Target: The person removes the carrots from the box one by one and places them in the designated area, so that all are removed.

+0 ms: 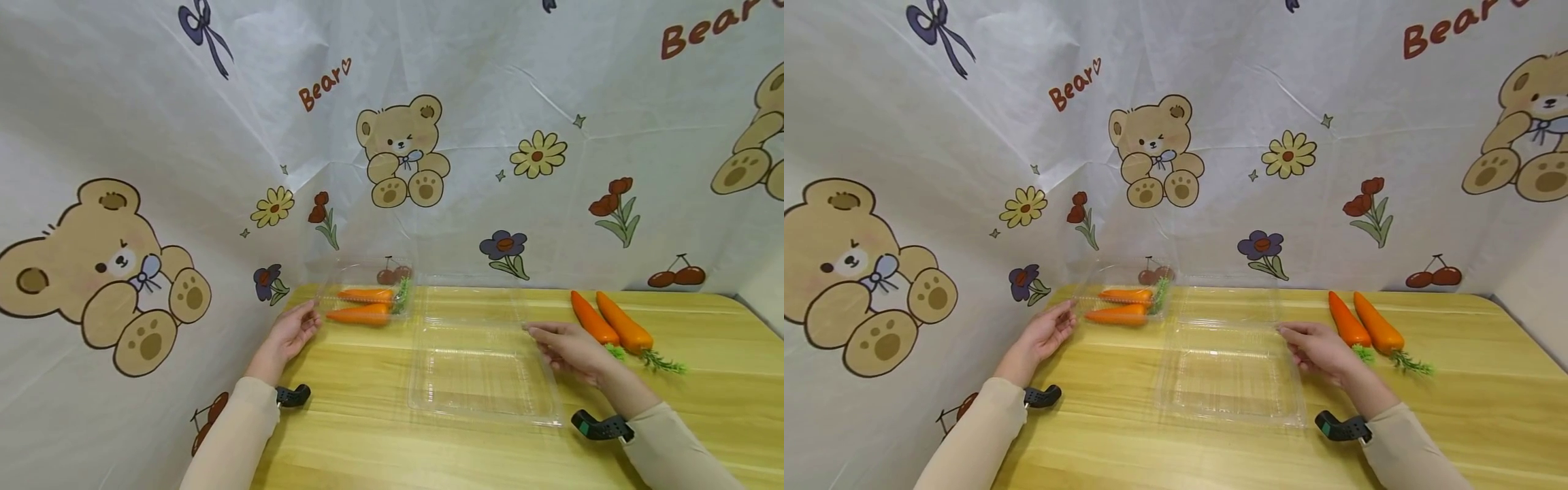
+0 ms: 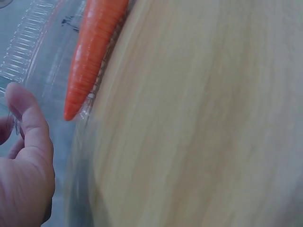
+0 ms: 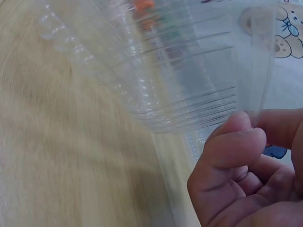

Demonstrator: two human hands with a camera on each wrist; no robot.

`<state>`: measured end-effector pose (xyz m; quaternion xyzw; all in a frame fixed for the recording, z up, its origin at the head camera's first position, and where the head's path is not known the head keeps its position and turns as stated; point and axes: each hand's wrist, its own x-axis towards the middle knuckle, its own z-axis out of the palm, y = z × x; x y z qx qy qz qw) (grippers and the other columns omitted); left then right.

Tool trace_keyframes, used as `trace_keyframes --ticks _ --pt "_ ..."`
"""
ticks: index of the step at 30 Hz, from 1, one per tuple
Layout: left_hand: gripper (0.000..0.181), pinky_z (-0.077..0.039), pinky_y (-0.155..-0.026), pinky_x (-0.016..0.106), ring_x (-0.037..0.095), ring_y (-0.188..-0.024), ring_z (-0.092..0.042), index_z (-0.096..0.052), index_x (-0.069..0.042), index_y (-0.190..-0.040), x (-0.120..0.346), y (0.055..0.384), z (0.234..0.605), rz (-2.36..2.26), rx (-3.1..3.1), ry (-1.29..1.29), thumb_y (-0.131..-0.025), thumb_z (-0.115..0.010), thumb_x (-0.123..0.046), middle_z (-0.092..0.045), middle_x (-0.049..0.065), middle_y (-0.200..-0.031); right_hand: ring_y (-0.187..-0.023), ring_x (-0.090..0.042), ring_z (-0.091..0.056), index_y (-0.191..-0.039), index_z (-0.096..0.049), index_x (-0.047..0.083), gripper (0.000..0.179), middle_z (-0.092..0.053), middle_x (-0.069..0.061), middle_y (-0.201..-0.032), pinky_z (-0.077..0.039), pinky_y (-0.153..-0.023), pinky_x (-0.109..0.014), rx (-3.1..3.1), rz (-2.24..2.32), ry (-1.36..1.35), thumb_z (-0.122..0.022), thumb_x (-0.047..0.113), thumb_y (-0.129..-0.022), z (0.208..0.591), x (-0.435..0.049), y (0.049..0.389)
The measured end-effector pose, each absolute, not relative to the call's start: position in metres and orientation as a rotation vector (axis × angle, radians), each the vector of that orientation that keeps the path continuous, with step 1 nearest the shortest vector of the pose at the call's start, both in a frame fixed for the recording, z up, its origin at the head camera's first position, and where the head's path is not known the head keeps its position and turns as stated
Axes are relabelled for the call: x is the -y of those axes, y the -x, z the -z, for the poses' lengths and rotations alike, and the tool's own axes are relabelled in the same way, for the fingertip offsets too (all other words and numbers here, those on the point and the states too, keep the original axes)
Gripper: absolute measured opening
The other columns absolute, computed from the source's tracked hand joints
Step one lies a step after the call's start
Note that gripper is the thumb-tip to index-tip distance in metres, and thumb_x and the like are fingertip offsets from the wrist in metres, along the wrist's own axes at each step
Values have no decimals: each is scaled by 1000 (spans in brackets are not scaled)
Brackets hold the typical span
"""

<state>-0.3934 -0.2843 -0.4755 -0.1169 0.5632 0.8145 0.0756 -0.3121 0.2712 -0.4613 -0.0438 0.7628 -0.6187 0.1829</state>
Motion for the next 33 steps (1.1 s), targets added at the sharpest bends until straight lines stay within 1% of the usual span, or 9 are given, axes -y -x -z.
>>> trace_keyframes --ticks 5,10,13,17,19,21,24,28,33 --pt "46 -58 -76 17 8 -79 -61 -44 -2 -153 288 390 473 -2450 -1679 356 -110 -50 -17 -60 -2 -87 -66 -8 -53 -156 -32 -8 62 -54 2 -80 -47 -54 -17 -2151 1759 145 -48 30 -111 462 -271 311" --pt "47 -55 -71 15 6 -76 -58 -42 -1 -153 291 385 471 -2435 -1690 358 -109 -50 -17 -58 -3 -87 -65 -7 -52 -156 -31 -10 60 -54 1 -79 -47 -54 -17 -2145 1779 154 -47 27 -111 462 -271 311" --pt "47 -53 -70 15 5 -74 -55 -45 -4 -153 294 381 470 -2391 -1747 368 -109 -52 -20 -55 -4 -88 -64 -7 -52 -156 -30 -10 60 -54 1 -78 -47 -54 -17 -2139 1787 163 -46 26 -111 463 -271 312" --pt "42 -55 -80 20 9 -82 -55 -52 -8 -148 299 377 469 -2359 -1777 365 -109 -54 -21 -55 -2 -93 -63 -6 -52 -156 -29 -10 60 -54 1 -77 -47 -53 -17 -2131 1797 169 -46 26 -111 463 -271 312" --pt "41 -56 -86 21 11 -89 -56 -51 -7 -148 302 376 469 -2362 -1756 342 -109 -52 -20 -55 0 -98 -62 -6 -52 -156 -29 -10 61 -54 2 -76 -47 -53 -17 -2129 1804 165 -47 26 -111 463 -271 312" --pt "43 -57 -89 22 12 -92 -57 -47 -5 -151 305 375 469 -2369 -1728 321 -110 -50 -17 -55 1 -101 -62 -6 -52 -157 -29 -10 61 -54 2 -76 -47 -52 -17 -2126 1810 163 -47 26 -111 464 -271 312" --pt "40 -57 -85 21 12 -89 -57 -48 -6 -148 309 372 469 -2367 -1700 312 -110 -48 -15 -54 2 -102 -62 -6 -52 -157 -28 -10 61 -54 3 -76 -47 -52 -17 -2122 1819 165 -47 26 -111 464 -271 312" --pt "29 -55 -76 23 12 -79 -56 -50 -11 -138 315 367 468 -2355 -1684 341 -109 -45 -14 -55 -2 -93 -63 -6 -52 -157 -27 -11 63 -54 3 -77 -48 -53 -17 -2116 1826 175 -48 26 -111 464 -271 313" --pt "36 -52 -71 24 11 -72 -54 -41 -14 -143 319 361 467 -2268 -1744 309 -107 -42 -14 -55 -6 -86 -63 -6 -53 -157 -25 -11 65 -55 3 -77 -49 -53 -17 -2119 1821 191 -49 28 -111 464 -271 312"
